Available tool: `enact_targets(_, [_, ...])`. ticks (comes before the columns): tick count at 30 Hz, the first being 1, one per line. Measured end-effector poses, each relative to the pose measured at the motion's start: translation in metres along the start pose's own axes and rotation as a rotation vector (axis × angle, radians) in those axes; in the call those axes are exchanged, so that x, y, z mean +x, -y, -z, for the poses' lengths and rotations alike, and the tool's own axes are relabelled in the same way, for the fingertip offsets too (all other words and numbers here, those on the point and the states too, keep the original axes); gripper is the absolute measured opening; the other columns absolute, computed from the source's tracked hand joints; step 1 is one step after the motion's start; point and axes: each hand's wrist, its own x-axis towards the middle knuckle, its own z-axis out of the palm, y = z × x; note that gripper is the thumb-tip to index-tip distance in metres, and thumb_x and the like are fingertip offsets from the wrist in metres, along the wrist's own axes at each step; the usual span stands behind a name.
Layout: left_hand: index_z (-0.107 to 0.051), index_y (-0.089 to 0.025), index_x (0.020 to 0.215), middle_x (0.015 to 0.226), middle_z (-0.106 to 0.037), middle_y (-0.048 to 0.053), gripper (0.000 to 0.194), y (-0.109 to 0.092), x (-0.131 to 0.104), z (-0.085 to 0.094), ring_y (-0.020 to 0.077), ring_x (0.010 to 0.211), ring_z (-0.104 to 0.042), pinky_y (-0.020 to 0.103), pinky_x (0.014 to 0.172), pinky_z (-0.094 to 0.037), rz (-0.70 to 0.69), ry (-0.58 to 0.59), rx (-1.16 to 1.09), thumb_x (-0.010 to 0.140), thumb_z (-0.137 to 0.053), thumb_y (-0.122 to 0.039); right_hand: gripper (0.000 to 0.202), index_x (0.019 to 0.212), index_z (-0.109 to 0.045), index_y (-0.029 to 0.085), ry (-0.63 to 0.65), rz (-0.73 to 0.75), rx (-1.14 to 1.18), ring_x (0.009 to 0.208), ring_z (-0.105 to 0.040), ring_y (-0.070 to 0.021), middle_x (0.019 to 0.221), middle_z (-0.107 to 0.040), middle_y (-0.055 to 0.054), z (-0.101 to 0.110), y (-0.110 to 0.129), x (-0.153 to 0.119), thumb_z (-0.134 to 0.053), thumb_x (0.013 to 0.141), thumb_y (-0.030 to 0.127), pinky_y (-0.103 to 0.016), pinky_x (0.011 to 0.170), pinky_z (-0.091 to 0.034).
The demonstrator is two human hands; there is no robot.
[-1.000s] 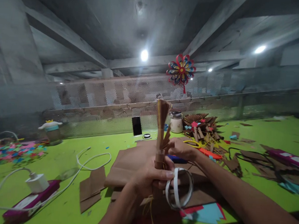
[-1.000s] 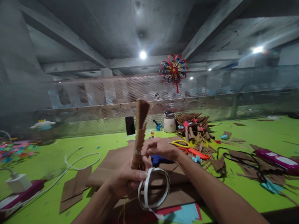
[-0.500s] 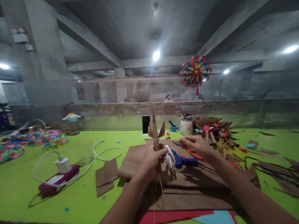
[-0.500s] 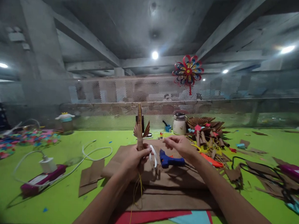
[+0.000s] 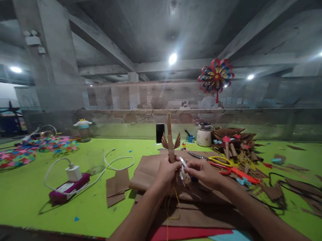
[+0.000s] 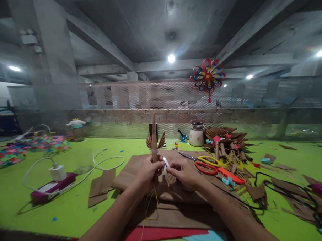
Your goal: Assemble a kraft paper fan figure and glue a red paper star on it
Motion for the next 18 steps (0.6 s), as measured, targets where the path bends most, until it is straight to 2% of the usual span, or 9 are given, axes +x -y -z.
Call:
enact_targets(5, [-0.049, -0.014, 0.071, 0.055, -0.049, -0.003, 0.017, 0.0, 0.0, -0.001, 0.0062, 0.046, -0.042, 0.018, 0.044, -0.03, 0.003, -0.014, -0.015, 0.058, -0.059, -0.018, 0.028, 0.071, -0.064, 0.015, -0.036, 0.006, -0.029, 0.061, -0.048, -0.0141, 0.065, -0.058, -0.002, -0.007, 0.003, -0.001, -0.059, 0.071, 0.043, -0.025, 0.057, -0.039])
enact_targets(10, [-0.052, -0.013, 0.079, 0.069, -0.058, 0.004, 0.025, -0.004, 0.0, -0.002, 0.0084, 0.051, -0.049, 0.018, 0.045, -0.033, 0.09, -0.033, -0.036, 0.069, -0.051, -0.036, 0.03, 0.074, -0.063, 0.014, -0.123, -0.065, 0.046, 0.06, -0.049, -0.0142, 0.064, -0.058, -0.002, -0.006, -0.008, 0.003, -0.057, 0.071, 0.043, -0.025, 0.055, -0.039])
enact_targets(14, [-0.052, -0.013, 0.08, 0.073, -0.058, 0.004, 0.032, -0.004, 0.004, 0.002, 0.0077, 0.053, -0.049, 0.017, 0.045, -0.035, 0.024, -0.092, 0.069, 0.069, -0.056, -0.043, 0.029, 0.07, -0.06, 0.015, -0.259, -0.045, 0.054, 0.057, -0.048, -0.0139, 0.058, -0.055, -0.001, 0.007, -0.019, 0.007, -0.056, 0.07, 0.044, -0.025, 0.053, -0.038])
enact_targets(18, [-0.052, -0.014, 0.079, 0.062, -0.054, 0.0, 0.035, -0.004, 0.006, 0.004, 0.0073, 0.049, -0.048, 0.017, 0.045, -0.035, -0.069, -0.079, 0.141, 0.065, -0.062, -0.044, 0.025, 0.067, -0.056, 0.016, -0.396, -0.043, -0.039, 0.056, -0.047, -0.0135, 0.058, -0.054, -0.001, 0.017, -0.024, 0.009, -0.055, 0.072, 0.041, -0.025, 0.053, -0.038])
